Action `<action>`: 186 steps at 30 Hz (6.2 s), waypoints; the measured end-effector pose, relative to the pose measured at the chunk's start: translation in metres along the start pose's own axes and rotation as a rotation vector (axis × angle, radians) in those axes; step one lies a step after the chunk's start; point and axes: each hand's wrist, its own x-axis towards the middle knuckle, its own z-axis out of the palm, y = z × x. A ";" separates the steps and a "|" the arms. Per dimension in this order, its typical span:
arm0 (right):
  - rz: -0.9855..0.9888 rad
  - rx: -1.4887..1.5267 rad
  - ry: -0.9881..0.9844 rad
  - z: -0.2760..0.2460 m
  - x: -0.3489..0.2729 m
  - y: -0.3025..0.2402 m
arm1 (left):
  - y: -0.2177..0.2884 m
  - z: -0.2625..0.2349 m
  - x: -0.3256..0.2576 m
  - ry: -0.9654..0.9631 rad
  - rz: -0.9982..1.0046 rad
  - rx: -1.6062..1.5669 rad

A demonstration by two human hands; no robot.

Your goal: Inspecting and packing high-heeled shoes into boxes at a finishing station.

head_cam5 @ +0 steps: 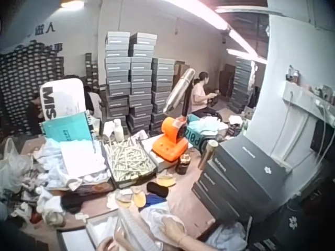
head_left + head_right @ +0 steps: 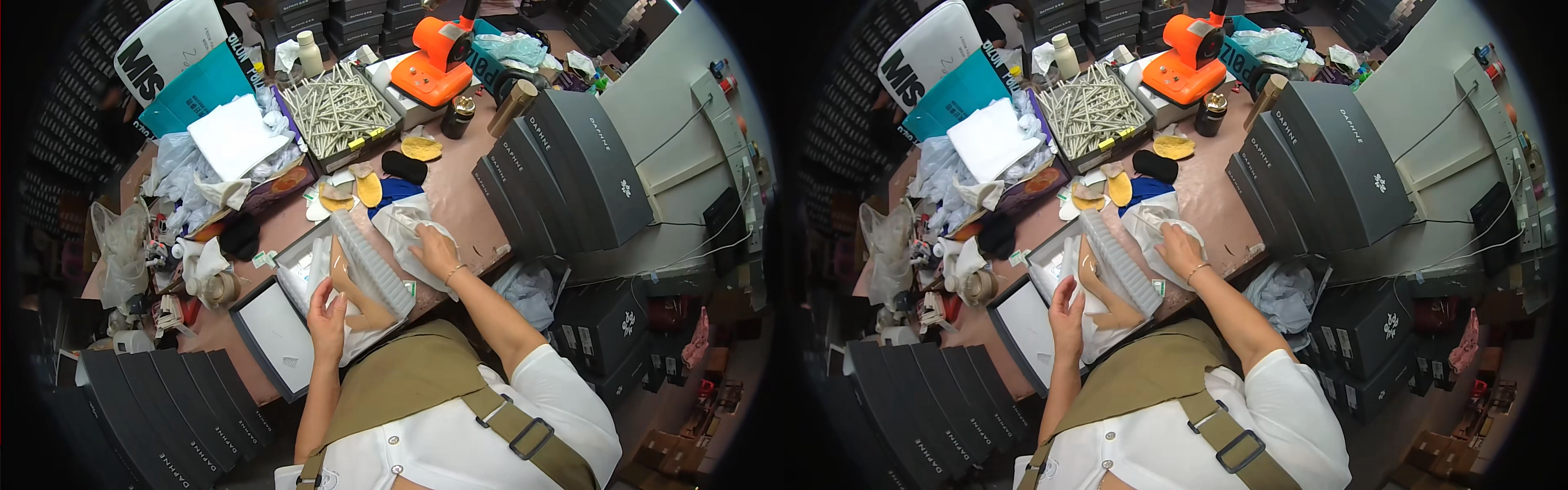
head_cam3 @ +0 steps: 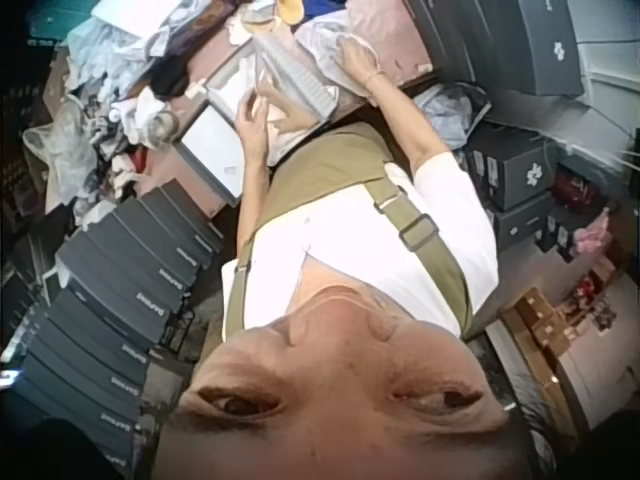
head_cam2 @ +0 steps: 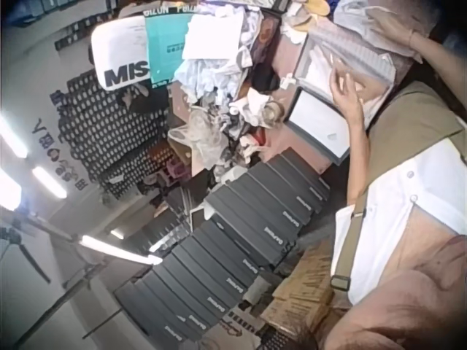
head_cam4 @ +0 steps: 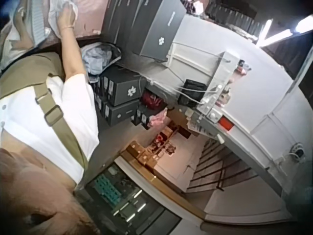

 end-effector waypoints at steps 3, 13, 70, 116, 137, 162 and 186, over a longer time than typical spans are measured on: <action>0.068 -0.061 -0.003 -0.016 0.005 0.029 | -0.001 -0.012 -0.006 0.034 -0.005 -0.022; 0.090 -0.036 -0.060 -0.005 -0.008 0.020 | -0.015 0.009 -0.018 -0.163 -0.070 0.006; -0.510 0.407 -0.584 -0.049 -0.031 -0.171 | 0.016 -0.041 0.002 0.284 0.176 -0.444; -1.168 0.274 -0.119 -0.012 -0.022 -0.184 | -0.002 -0.055 -0.068 0.608 -0.304 -1.111; -1.037 -0.299 0.237 0.012 0.011 -0.178 | 0.014 -0.059 -0.076 0.556 -0.249 -1.019; -0.240 1.654 -1.236 -0.073 -0.063 -0.234 | 0.069 -0.009 -0.073 0.355 0.683 0.197; -0.811 -0.029 -0.542 0.019 -0.035 -0.224 | 0.023 -0.071 0.016 0.146 -0.385 -0.518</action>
